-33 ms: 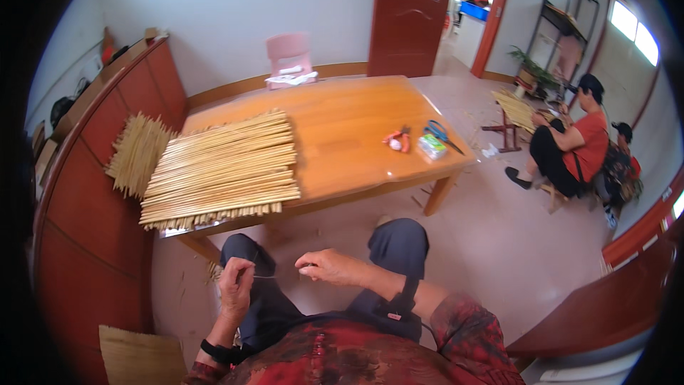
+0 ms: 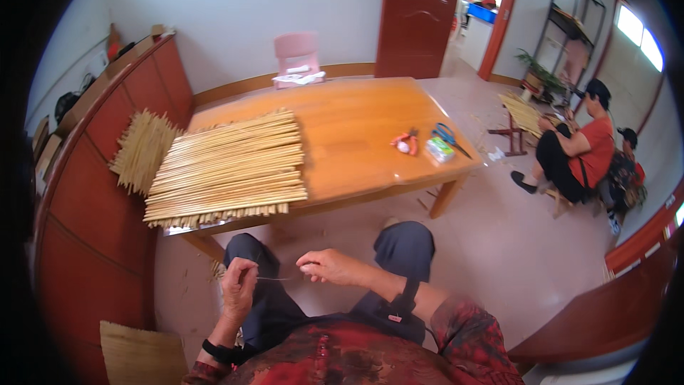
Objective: The person threads a white string through several wooden or straw slats on a table, occasionally using scissors to cut the string and moving finished mats to the side.
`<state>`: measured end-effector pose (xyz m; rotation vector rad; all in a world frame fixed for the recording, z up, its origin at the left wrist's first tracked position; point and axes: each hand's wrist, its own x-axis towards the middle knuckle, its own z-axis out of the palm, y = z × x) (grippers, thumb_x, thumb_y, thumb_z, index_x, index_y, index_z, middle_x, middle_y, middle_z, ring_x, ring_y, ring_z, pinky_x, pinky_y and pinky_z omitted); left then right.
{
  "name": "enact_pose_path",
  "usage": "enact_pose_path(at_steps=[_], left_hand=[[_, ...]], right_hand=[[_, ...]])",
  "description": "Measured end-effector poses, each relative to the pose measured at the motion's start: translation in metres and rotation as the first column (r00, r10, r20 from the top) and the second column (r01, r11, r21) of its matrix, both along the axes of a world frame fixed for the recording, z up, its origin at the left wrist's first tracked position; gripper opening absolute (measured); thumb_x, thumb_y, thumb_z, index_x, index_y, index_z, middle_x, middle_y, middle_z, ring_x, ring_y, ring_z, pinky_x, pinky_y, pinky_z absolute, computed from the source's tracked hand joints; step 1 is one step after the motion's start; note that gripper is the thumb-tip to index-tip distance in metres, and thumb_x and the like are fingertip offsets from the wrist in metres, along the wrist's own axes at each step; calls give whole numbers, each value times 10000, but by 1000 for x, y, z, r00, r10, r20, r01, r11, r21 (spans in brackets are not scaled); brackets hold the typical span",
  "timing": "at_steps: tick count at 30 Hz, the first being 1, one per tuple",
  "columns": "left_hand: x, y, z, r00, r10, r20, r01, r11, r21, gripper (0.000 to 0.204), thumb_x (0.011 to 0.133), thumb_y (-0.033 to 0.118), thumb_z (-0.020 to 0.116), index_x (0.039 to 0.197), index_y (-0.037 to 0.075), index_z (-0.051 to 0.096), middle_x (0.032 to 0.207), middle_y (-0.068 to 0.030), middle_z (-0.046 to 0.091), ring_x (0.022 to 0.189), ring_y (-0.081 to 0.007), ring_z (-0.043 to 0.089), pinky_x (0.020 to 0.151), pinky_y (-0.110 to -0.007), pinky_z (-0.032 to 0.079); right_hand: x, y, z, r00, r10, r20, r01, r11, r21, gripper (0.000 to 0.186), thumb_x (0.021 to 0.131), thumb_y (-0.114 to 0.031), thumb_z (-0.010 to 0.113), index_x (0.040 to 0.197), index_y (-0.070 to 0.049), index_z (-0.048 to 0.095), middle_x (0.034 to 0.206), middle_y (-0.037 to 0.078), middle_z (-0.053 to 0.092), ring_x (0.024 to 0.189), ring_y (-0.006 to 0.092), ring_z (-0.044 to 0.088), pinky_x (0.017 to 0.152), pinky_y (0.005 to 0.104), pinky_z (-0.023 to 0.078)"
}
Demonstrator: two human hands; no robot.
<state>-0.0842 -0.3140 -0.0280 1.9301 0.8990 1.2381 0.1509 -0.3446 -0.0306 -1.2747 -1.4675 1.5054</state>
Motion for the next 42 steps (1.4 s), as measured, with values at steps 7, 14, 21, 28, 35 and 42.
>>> enact_pose_path(at_steps=[7, 14, 21, 28, 35, 42], left_hand=[[-56, -6, -3, 933, 209, 293, -58, 890, -452, 21, 823, 17, 494, 832, 25, 511, 700, -35, 517, 513, -57, 438, 471, -179, 378], [-61, 26, -3, 862, 326, 389, -4, 771, -637, 52, 826, 70, 515, 841, 21, 527, 740, -72, 564, 529, -93, 489, 520, -208, 408], [-50, 32, -12, 884, 230, 408, 99, 760, -642, 68, 826, 81, 524, 845, 16, 536, 777, -79, 572, 606, -124, 543, 582, -232, 445], [-45, 52, -12, 840, 257, 478, 187, 688, -701, 65, 827, 81, 515, 852, 35, 554, 1114, -148, 495, 860, -206, 551, 753, -322, 457], [16, 71, -1, 666, 269, 695, 483, 555, -677, 58, 844, 94, 483, 879, 55, 509, 1027, -123, 495, 962, -287, 494, 870, -437, 399], [30, 70, 18, 692, 252, 676, 492, 522, -697, 45, 825, 76, 509, 861, 52, 498, 799, -57, 533, 701, -210, 556, 696, -390, 501]], right_hand=[[25, 82, -32, 846, -395, -358, 289, 904, -315, 506, 829, -347, 525, 1141, 31, 402, 972, 159, 506, 840, 255, 584, 691, 342, 503], [-1, 128, -45, 757, -395, -521, 62, 837, -544, 615, 792, -438, 552, 1107, 58, 373, 1016, 220, 469, 868, 339, 568, 703, 407, 499], [-18, 129, -28, 690, -468, -551, 105, 819, -564, 447, 839, -399, 496, 962, 30, 469, 914, 191, 547, 819, 304, 584, 692, 406, 503], [10, 128, 20, 664, -382, -643, 235, 923, -305, 275, 862, -278, 492, 875, -6, 527, 834, 104, 563, 864, 263, 572, 752, 407, 477], [42, 40, 6, 430, -443, -787, 367, 882, -295, 213, 885, -193, 449, 870, -3, 543, 848, 106, 570, 924, 287, 549, 851, 443, 431], [38, -43, -1, 735, -428, -526, 193, 876, -442, 363, 898, -290, 412, 1046, 32, 488, 1087, 153, 515, 954, 257, 551, 801, 370, 459]])
